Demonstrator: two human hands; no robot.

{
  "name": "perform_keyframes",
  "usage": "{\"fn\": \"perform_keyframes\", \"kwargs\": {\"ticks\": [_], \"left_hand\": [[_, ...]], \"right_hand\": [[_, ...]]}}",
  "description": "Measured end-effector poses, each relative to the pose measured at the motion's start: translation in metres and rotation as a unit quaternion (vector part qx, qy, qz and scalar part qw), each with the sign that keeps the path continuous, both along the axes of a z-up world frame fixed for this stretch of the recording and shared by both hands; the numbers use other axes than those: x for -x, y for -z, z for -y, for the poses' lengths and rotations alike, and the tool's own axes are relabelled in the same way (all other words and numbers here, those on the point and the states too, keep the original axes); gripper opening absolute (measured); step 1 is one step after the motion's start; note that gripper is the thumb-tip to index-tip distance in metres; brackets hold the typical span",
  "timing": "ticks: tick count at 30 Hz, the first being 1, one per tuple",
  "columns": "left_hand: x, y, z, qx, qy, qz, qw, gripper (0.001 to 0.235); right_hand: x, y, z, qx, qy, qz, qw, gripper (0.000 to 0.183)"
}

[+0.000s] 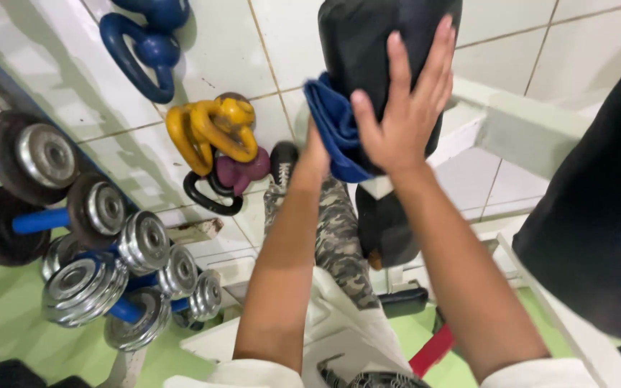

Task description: The person cleans a black padded bench in a gym using a blue cloth. They wipe the main seat and backrest, then move to clean a smaller padded attachment on the same equipment.

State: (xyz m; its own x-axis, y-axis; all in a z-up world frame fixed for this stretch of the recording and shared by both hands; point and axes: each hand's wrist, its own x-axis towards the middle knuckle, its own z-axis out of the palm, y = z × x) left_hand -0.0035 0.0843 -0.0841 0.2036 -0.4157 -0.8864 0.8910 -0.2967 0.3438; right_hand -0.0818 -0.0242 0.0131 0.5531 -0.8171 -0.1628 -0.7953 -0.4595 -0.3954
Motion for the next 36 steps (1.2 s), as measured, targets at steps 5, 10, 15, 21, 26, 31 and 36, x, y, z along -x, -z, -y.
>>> {"fn": "perform_keyframes", "kwargs": {"ticks": [5,10,15,21,26,31,36], "left_hand": [[0.023,-0.031,-0.044,0.011,0.093,0.096,0.991,0.075],[0.031,-0.102,-0.054,-0.083,0.139,0.110,0.981,0.083],[0.093,-0.136,-0.108,-0.099,0.155,0.103,0.978,0.088],[0.150,-0.177,-0.211,0.057,0.063,-0.056,0.995,0.066],[0.185,-0.181,-0.220,0.045,0.115,0.038,0.992,0.097],[0.215,-0.180,-0.165,-0.049,0.100,0.133,0.985,0.080],[0.191,-0.110,-0.152,-0.110,0.115,0.248,0.956,0.070]], "right_hand": [[0.030,0.005,0.017,-0.134,-0.012,0.095,0.986,0.066],[0.058,-0.023,-0.031,-0.188,0.012,0.164,0.968,0.074],[0.108,-0.078,-0.156,-0.193,0.088,0.128,0.969,0.093],[0.211,-0.094,-0.250,-0.392,0.340,0.190,0.833,0.089],[0.262,-0.111,-0.225,-0.361,0.275,0.141,0.880,0.070],[0.287,-0.107,-0.175,-0.264,0.216,0.116,0.933,0.119],[0.261,-0.019,-0.190,-0.262,0.120,0.054,0.956,0.148]]}}
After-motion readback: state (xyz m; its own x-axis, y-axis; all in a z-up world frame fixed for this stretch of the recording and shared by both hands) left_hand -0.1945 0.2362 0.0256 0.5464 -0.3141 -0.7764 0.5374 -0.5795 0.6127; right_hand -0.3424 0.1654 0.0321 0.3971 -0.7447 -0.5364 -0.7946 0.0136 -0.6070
